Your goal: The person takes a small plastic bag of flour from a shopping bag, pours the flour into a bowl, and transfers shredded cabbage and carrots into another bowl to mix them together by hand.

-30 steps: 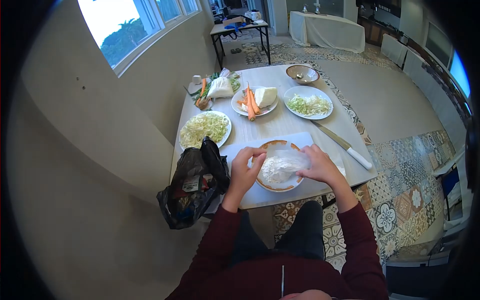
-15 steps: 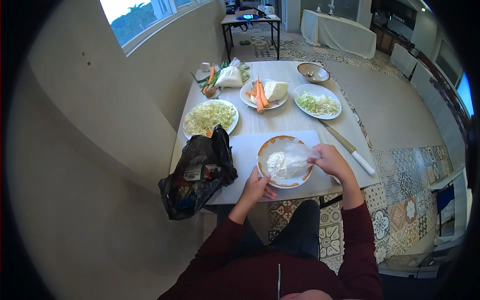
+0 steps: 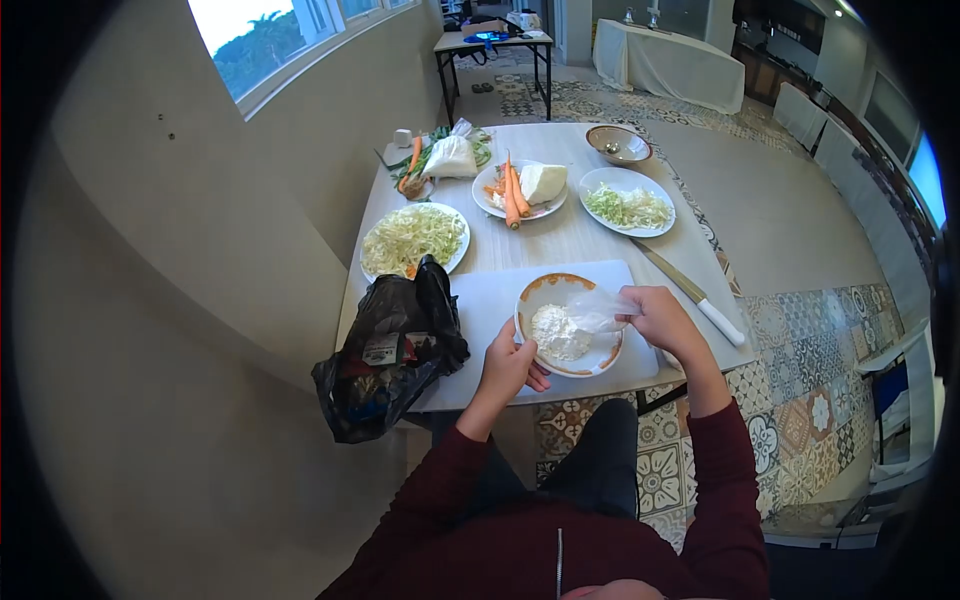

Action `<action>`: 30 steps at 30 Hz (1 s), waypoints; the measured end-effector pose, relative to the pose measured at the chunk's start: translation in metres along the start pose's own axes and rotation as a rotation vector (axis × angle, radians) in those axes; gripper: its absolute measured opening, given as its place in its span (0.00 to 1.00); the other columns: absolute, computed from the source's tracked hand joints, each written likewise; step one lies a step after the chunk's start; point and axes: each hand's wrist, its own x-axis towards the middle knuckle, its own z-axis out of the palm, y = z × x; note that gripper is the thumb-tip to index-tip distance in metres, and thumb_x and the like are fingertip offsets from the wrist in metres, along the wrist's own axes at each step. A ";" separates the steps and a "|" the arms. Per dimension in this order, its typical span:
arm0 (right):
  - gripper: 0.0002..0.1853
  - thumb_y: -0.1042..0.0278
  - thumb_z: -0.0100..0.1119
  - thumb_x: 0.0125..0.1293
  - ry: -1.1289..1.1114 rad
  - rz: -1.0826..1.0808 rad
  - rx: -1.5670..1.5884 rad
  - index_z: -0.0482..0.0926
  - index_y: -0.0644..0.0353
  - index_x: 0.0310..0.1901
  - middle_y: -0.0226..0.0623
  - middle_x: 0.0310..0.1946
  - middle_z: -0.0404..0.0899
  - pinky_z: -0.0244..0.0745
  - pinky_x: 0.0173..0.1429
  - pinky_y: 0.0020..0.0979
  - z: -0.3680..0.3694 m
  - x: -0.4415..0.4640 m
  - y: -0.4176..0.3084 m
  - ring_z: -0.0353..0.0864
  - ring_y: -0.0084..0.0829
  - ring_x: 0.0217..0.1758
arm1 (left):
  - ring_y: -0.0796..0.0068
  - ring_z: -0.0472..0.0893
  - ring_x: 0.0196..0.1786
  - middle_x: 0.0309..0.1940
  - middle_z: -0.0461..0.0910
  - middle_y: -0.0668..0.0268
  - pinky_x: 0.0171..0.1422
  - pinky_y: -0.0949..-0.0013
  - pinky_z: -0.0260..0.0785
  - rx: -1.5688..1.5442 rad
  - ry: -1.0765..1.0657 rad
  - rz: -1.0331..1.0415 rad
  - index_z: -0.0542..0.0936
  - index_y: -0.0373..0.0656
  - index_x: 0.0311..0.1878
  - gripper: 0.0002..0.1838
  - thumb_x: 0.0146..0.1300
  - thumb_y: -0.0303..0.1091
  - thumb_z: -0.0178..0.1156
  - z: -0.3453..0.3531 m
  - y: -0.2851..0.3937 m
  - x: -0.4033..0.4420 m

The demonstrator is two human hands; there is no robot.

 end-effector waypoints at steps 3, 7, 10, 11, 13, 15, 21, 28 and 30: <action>0.06 0.81 0.55 0.54 0.011 0.006 0.057 0.75 0.67 0.35 0.55 0.31 0.78 0.73 0.41 0.39 -0.005 -0.004 -0.007 0.79 0.53 0.36 | 0.68 0.79 0.15 0.23 0.77 0.53 0.16 0.71 0.75 -0.034 0.017 -0.010 0.60 0.34 0.64 0.24 0.64 0.25 0.42 -0.003 -0.004 0.003; 0.05 0.81 0.54 0.54 0.030 -0.038 0.051 0.75 0.66 0.33 0.54 0.28 0.78 0.73 0.38 0.36 -0.002 -0.003 0.003 0.79 0.48 0.33 | 0.70 0.78 0.14 0.23 0.78 0.53 0.16 0.74 0.73 -0.023 0.032 -0.011 0.64 0.32 0.59 0.21 0.63 0.26 0.43 -0.002 -0.001 0.002; 0.03 0.81 0.54 0.55 0.075 -0.022 0.131 0.75 0.66 0.32 0.50 0.26 0.78 0.71 0.32 0.34 -0.005 -0.005 0.002 0.79 0.41 0.27 | 0.71 0.78 0.14 0.23 0.78 0.54 0.15 0.74 0.73 -0.017 0.030 -0.014 0.65 0.32 0.58 0.20 0.63 0.26 0.43 -0.005 -0.001 0.003; 0.03 0.81 0.54 0.55 0.090 -0.003 0.176 0.75 0.65 0.32 0.49 0.25 0.78 0.71 0.29 0.33 -0.008 -0.005 0.001 0.79 0.38 0.25 | 0.71 0.78 0.14 0.23 0.78 0.54 0.15 0.74 0.72 -0.013 0.031 -0.012 0.65 0.32 0.58 0.20 0.63 0.26 0.43 -0.005 -0.001 0.003; 0.02 0.80 0.54 0.56 0.054 -0.022 0.108 0.75 0.65 0.32 0.47 0.23 0.77 0.69 0.26 0.32 -0.010 -0.007 0.000 0.77 0.35 0.21 | 0.71 0.78 0.14 0.22 0.78 0.55 0.15 0.75 0.72 -0.017 0.033 -0.018 0.66 0.33 0.57 0.19 0.62 0.26 0.43 -0.006 -0.001 0.003; 0.02 0.80 0.54 0.57 0.096 -0.085 0.091 0.76 0.64 0.31 0.46 0.23 0.77 0.67 0.23 0.32 -0.008 -0.007 0.002 0.76 0.33 0.19 | 0.72 0.77 0.14 0.22 0.78 0.55 0.15 0.75 0.71 -0.022 0.029 -0.036 0.66 0.33 0.57 0.19 0.62 0.27 0.43 -0.009 0.001 0.004; 0.02 0.79 0.56 0.56 0.043 -0.029 0.103 0.76 0.65 0.32 0.47 0.25 0.78 0.70 0.27 0.34 -0.005 -0.005 0.002 0.79 0.36 0.24 | 0.72 0.76 0.13 0.22 0.78 0.54 0.14 0.75 0.71 -0.073 0.036 -0.071 0.68 0.33 0.55 0.19 0.61 0.27 0.44 -0.009 -0.003 0.007; 0.06 0.77 0.61 0.55 0.160 -0.012 0.208 0.78 0.65 0.35 0.45 0.29 0.81 0.73 0.41 0.33 -0.007 -0.008 0.000 0.80 0.34 0.33 | 0.69 0.77 0.13 0.23 0.79 0.52 0.14 0.75 0.72 -0.245 0.037 -0.047 0.63 0.35 0.59 0.20 0.62 0.25 0.40 -0.004 -0.025 0.007; 0.08 0.75 0.63 0.56 0.179 0.043 0.293 0.79 0.64 0.38 0.42 0.31 0.82 0.73 0.44 0.31 -0.008 -0.009 0.002 0.80 0.31 0.35 | 0.69 0.77 0.13 0.23 0.79 0.52 0.15 0.75 0.72 -0.240 0.027 0.003 0.60 0.36 0.61 0.22 0.63 0.24 0.40 0.001 -0.020 0.002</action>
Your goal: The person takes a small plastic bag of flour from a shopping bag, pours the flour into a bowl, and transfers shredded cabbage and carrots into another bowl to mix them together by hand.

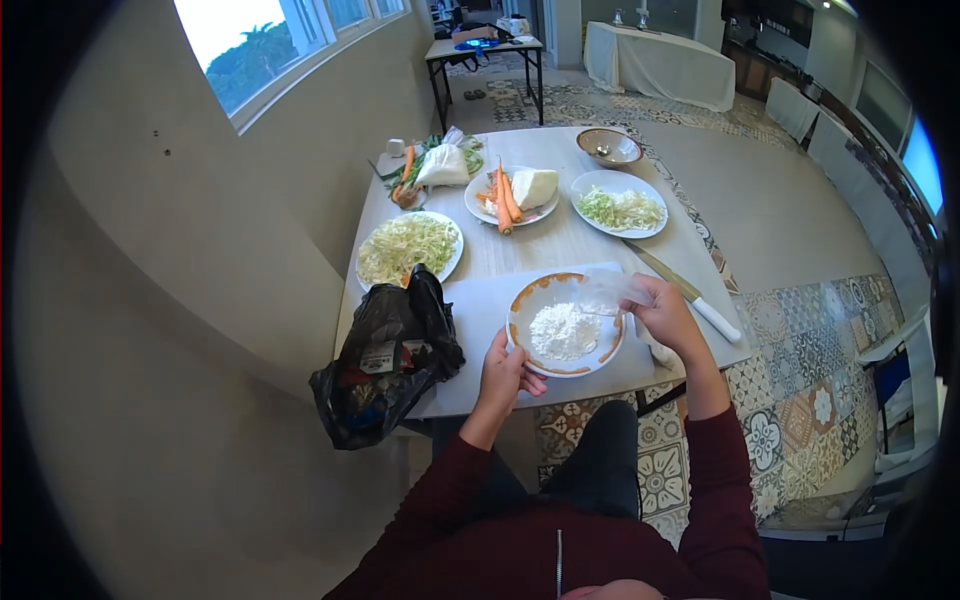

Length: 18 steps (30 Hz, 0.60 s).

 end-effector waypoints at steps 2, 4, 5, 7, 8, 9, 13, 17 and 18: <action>0.10 0.72 0.65 0.58 0.040 0.048 0.111 0.79 0.64 0.41 0.38 0.33 0.83 0.72 0.46 0.29 0.003 0.000 0.010 0.80 0.28 0.37 | 0.68 0.78 0.13 0.24 0.79 0.52 0.15 0.74 0.72 0.049 0.012 0.046 0.58 0.36 0.63 0.23 0.63 0.24 0.40 0.007 0.002 -0.003; 0.12 0.71 0.65 0.59 0.068 0.019 0.175 0.80 0.65 0.43 0.35 0.34 0.83 0.72 0.47 0.28 0.005 -0.001 0.014 0.79 0.25 0.39 | 0.68 0.78 0.14 0.24 0.79 0.51 0.15 0.74 0.72 0.068 0.014 0.069 0.56 0.37 0.64 0.24 0.64 0.24 0.40 0.010 0.004 -0.003; 0.12 0.70 0.65 0.60 0.082 0.005 0.207 0.80 0.65 0.44 0.33 0.35 0.83 0.72 0.48 0.28 0.006 -0.001 0.016 0.78 0.23 0.40 | 0.68 0.78 0.14 0.24 0.79 0.51 0.15 0.74 0.72 0.062 0.011 0.068 0.56 0.37 0.64 0.24 0.64 0.24 0.40 0.011 0.005 -0.003; 0.12 0.70 0.65 0.60 0.082 0.000 0.304 0.80 0.64 0.44 0.31 0.36 0.82 0.72 0.49 0.27 0.007 0.000 0.025 0.78 0.22 0.41 | 0.68 0.77 0.13 0.24 0.79 0.51 0.14 0.74 0.72 0.047 0.020 0.082 0.57 0.37 0.64 0.24 0.64 0.24 0.41 0.012 0.006 -0.002; 0.12 0.70 0.65 0.60 0.082 -0.002 0.352 0.80 0.64 0.44 0.30 0.37 0.82 0.72 0.49 0.27 0.007 -0.001 0.027 0.78 0.21 0.41 | 0.69 0.77 0.13 0.25 0.78 0.50 0.13 0.75 0.71 0.037 0.033 0.095 0.58 0.36 0.64 0.24 0.63 0.25 0.41 0.012 0.007 -0.001; 0.11 0.69 0.65 0.61 0.088 -0.002 0.385 0.80 0.64 0.44 0.30 0.37 0.82 0.72 0.49 0.26 0.007 -0.001 0.027 0.77 0.20 0.41 | 0.69 0.77 0.13 0.25 0.78 0.50 0.12 0.75 0.71 0.027 0.045 0.108 0.59 0.36 0.63 0.23 0.63 0.26 0.42 0.012 0.007 0.000; 0.10 0.69 0.65 0.61 0.094 0.004 0.496 0.80 0.63 0.43 0.28 0.37 0.82 0.71 0.49 0.24 0.009 -0.002 0.021 0.76 0.17 0.41 | 0.69 0.77 0.13 0.25 0.78 0.50 0.12 0.76 0.70 0.001 0.058 0.129 0.60 0.35 0.62 0.23 0.63 0.26 0.42 0.010 0.011 0.006; 0.08 0.70 0.65 0.61 0.123 -0.004 0.548 0.80 0.62 0.39 0.26 0.34 0.81 0.71 0.47 0.23 0.012 0.003 0.015 0.76 0.16 0.38 | 0.69 0.77 0.13 0.24 0.78 0.50 0.12 0.76 0.70 -0.015 0.066 0.148 0.60 0.35 0.62 0.23 0.63 0.27 0.42 0.011 0.012 0.008; 0.07 0.70 0.65 0.60 0.124 -0.003 0.529 0.80 0.62 0.38 0.26 0.34 0.81 0.71 0.46 0.23 0.011 0.004 0.015 0.76 0.16 0.38 | 0.69 0.77 0.13 0.24 0.78 0.50 0.12 0.76 0.70 -0.017 0.069 0.150 0.60 0.35 0.62 0.23 0.63 0.27 0.42 0.011 0.012 0.008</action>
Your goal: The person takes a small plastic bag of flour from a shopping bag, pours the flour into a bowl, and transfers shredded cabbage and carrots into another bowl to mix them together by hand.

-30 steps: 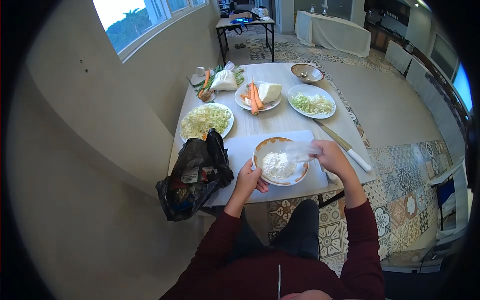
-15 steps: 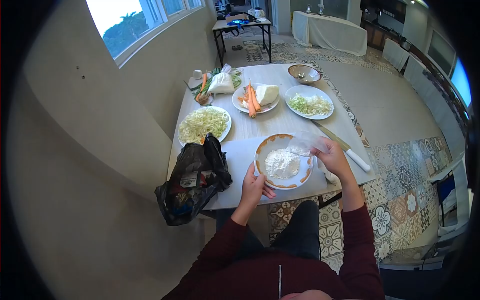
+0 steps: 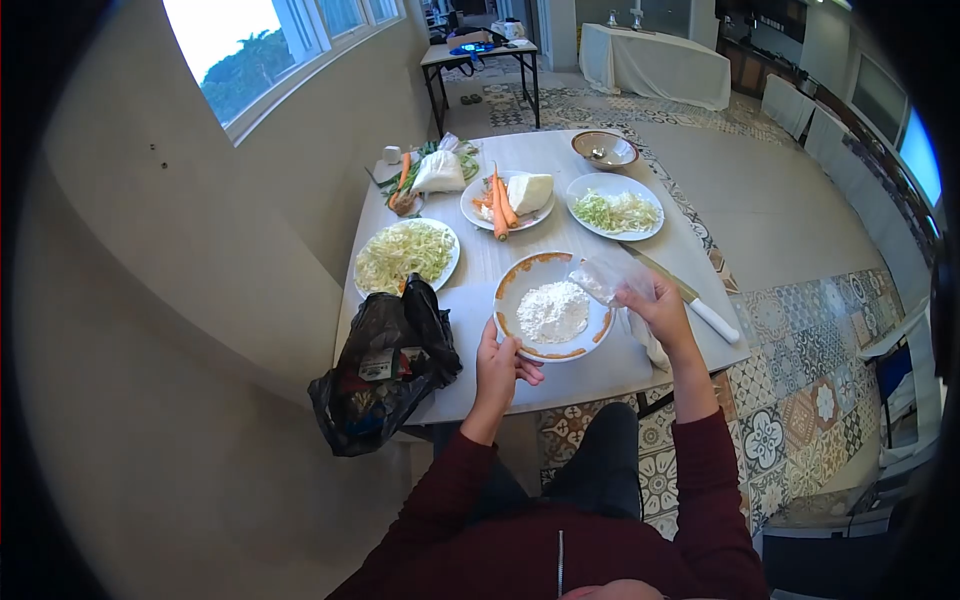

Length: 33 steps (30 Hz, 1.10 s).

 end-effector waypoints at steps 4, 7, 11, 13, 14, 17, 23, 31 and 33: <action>0.07 0.70 0.66 0.58 0.016 0.003 -0.034 0.80 0.62 0.35 0.25 0.32 0.80 0.71 0.44 0.22 -0.008 0.005 0.003 0.75 0.15 0.35 | 0.69 0.76 0.12 0.23 0.78 0.50 0.11 0.76 0.69 -0.002 -0.021 -0.007 0.61 0.35 0.61 0.22 0.63 0.27 0.42 0.003 0.003 -0.001; 0.08 0.69 0.67 0.57 0.023 -0.008 -0.076 0.80 0.62 0.34 0.26 0.31 0.79 0.71 0.44 0.23 -0.013 0.006 0.001 0.75 0.17 0.35 | 0.69 0.76 0.12 0.23 0.78 0.51 0.11 0.76 0.69 -0.011 -0.035 -0.003 0.61 0.34 0.60 0.21 0.63 0.27 0.42 0.007 0.004 -0.002; 0.11 0.65 0.69 0.55 -0.018 -0.035 -0.231 0.80 0.62 0.36 0.29 0.31 0.79 0.71 0.44 0.26 -0.019 0.008 -0.003 0.75 0.19 0.36 | 0.70 0.76 0.12 0.23 0.78 0.51 0.11 0.76 0.68 -0.002 -0.030 0.008 0.62 0.35 0.60 0.21 0.63 0.27 0.43 0.007 0.003 -0.002; 0.13 0.63 0.69 0.55 -0.067 -0.008 -0.297 0.80 0.63 0.36 0.30 0.31 0.79 0.71 0.45 0.27 -0.024 0.011 -0.006 0.76 0.20 0.37 | 0.70 0.76 0.12 0.23 0.78 0.53 0.11 0.76 0.68 0.009 -0.017 -0.009 0.62 0.35 0.60 0.21 0.63 0.27 0.44 0.005 0.002 -0.001; 0.13 0.63 0.70 0.55 -0.088 0.010 -0.331 0.80 0.63 0.36 0.30 0.32 0.79 0.71 0.45 0.27 -0.026 0.011 -0.008 0.76 0.21 0.37 | 0.70 0.76 0.12 0.22 0.78 0.53 0.11 0.76 0.68 0.010 -0.017 -0.008 0.62 0.35 0.60 0.21 0.63 0.27 0.44 0.002 0.001 0.000; 0.13 0.64 0.69 0.56 -0.113 0.049 -0.285 0.80 0.63 0.37 0.30 0.32 0.80 0.72 0.46 0.26 -0.029 0.008 -0.029 0.76 0.20 0.38 | 0.70 0.76 0.11 0.21 0.78 0.53 0.11 0.76 0.69 0.024 0.022 0.001 0.62 0.35 0.60 0.21 0.62 0.27 0.43 0.000 0.001 -0.001; 0.12 0.66 0.67 0.58 -0.135 -0.004 -0.268 0.79 0.62 0.39 0.28 0.32 0.80 0.72 0.45 0.25 -0.028 0.011 -0.030 0.76 0.19 0.37 | 0.69 0.76 0.12 0.22 0.78 0.51 0.12 0.75 0.70 -0.010 -0.049 -0.026 0.58 0.35 0.63 0.23 0.64 0.26 0.41 0.002 -0.005 0.004; 0.07 0.70 0.64 0.60 -0.006 -0.038 -0.261 0.79 0.62 0.38 0.27 0.31 0.79 0.71 0.45 0.23 -0.040 0.010 -0.067 0.76 0.17 0.36 | 0.70 0.76 0.13 0.23 0.78 0.51 0.12 0.75 0.70 -0.021 -0.115 0.000 0.58 0.36 0.63 0.23 0.64 0.27 0.42 0.038 0.034 0.002; 0.06 0.70 0.64 0.60 0.013 -0.107 -0.272 0.79 0.62 0.37 0.26 0.30 0.79 0.71 0.43 0.22 -0.051 0.009 -0.069 0.75 0.17 0.34 | 0.70 0.76 0.13 0.23 0.78 0.52 0.12 0.75 0.70 -0.012 -0.140 0.009 0.58 0.35 0.62 0.23 0.64 0.27 0.42 0.047 0.041 0.005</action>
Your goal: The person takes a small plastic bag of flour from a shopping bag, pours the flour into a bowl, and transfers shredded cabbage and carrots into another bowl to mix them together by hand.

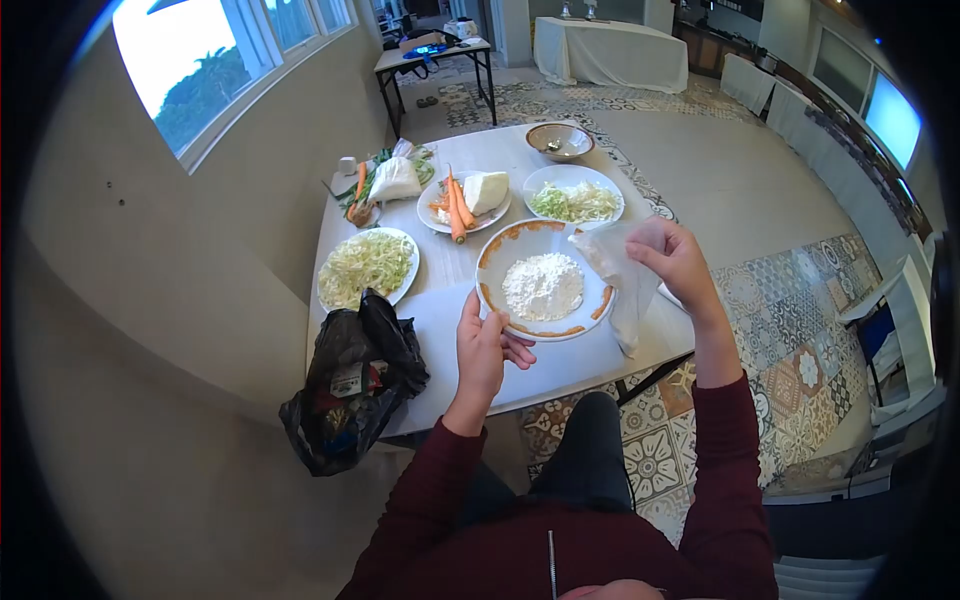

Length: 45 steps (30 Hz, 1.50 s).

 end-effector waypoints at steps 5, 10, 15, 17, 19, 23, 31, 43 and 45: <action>0.05 0.73 0.65 0.58 0.122 -0.006 0.061 0.80 0.61 0.34 0.25 0.29 0.78 0.71 0.43 0.23 -0.029 -0.009 0.005 0.75 0.16 0.36 | 0.71 0.76 0.12 0.23 0.79 0.52 0.11 0.77 0.68 0.027 -0.029 0.024 0.63 0.34 0.58 0.19 0.63 0.28 0.42 0.021 0.007 0.006; 0.05 0.72 0.66 0.58 0.173 -0.003 0.131 0.80 0.61 0.35 0.25 0.30 0.80 0.70 0.44 0.22 -0.048 -0.021 0.004 0.76 0.16 0.36 | 0.70 0.76 0.12 0.22 0.78 0.52 0.12 0.75 0.70 0.008 -0.089 0.015 0.59 0.35 0.62 0.22 0.63 0.27 0.42 0.029 0.007 0.011; 0.06 0.71 0.66 0.59 0.180 0.031 0.076 0.80 0.62 0.36 0.26 0.32 0.81 0.71 0.47 0.22 -0.054 -0.024 0.011 0.77 0.17 0.38 | 0.70 0.76 0.12 0.22 0.79 0.51 0.12 0.75 0.71 0.001 -0.082 0.013 0.60 0.35 0.61 0.22 0.63 0.27 0.41 0.031 0.002 0.014; 0.07 0.71 0.66 0.59 0.198 0.027 0.096 0.80 0.62 0.36 0.27 0.32 0.81 0.72 0.47 0.22 -0.054 -0.023 0.011 0.78 0.17 0.39 | 0.70 0.77 0.13 0.22 0.79 0.51 0.12 0.75 0.71 -0.004 -0.073 0.014 0.60 0.35 0.61 0.22 0.63 0.26 0.41 0.031 0.002 0.014; 0.07 0.70 0.66 0.59 0.210 0.016 0.100 0.80 0.63 0.36 0.27 0.32 0.81 0.72 0.47 0.23 -0.055 -0.022 0.009 0.78 0.18 0.38 | 0.70 0.77 0.13 0.22 0.79 0.51 0.13 0.75 0.71 0.009 -0.072 0.018 0.60 0.35 0.61 0.22 0.63 0.26 0.41 0.029 0.000 0.014; 0.07 0.70 0.66 0.59 0.204 0.022 0.073 0.80 0.63 0.37 0.28 0.33 0.81 0.72 0.46 0.24 -0.054 -0.017 0.014 0.78 0.19 0.37 | 0.70 0.77 0.13 0.22 0.79 0.51 0.13 0.75 0.71 0.011 -0.056 0.014 0.61 0.35 0.61 0.22 0.63 0.26 0.41 0.020 -0.003 0.015; 0.08 0.69 0.66 0.60 0.348 0.020 0.106 0.81 0.64 0.37 0.29 0.32 0.81 0.71 0.45 0.22 -0.056 -0.012 0.017 0.77 0.18 0.37 | 0.70 0.77 0.13 0.23 0.79 0.52 0.13 0.76 0.71 0.032 -0.023 -0.011 0.61 0.35 0.60 0.21 0.63 0.26 0.41 0.003 -0.014 0.015; 0.13 0.69 0.67 0.58 0.472 0.046 0.070 0.79 0.64 0.43 0.33 0.40 0.81 0.72 0.53 0.26 -0.062 -0.021 0.050 0.78 0.22 0.45 | 0.71 0.78 0.14 0.29 0.79 0.54 0.15 0.76 0.73 0.030 0.057 -0.078 0.58 0.38 0.66 0.24 0.65 0.26 0.41 -0.054 -0.058 0.005; 0.16 0.69 0.68 0.58 0.427 0.059 0.099 0.77 0.64 0.46 0.34 0.43 0.81 0.71 0.55 0.26 -0.062 -0.025 0.060 0.78 0.23 0.47 | 0.71 0.78 0.14 0.29 0.79 0.53 0.15 0.76 0.73 0.041 0.053 -0.099 0.57 0.38 0.66 0.25 0.65 0.26 0.41 -0.063 -0.062 0.004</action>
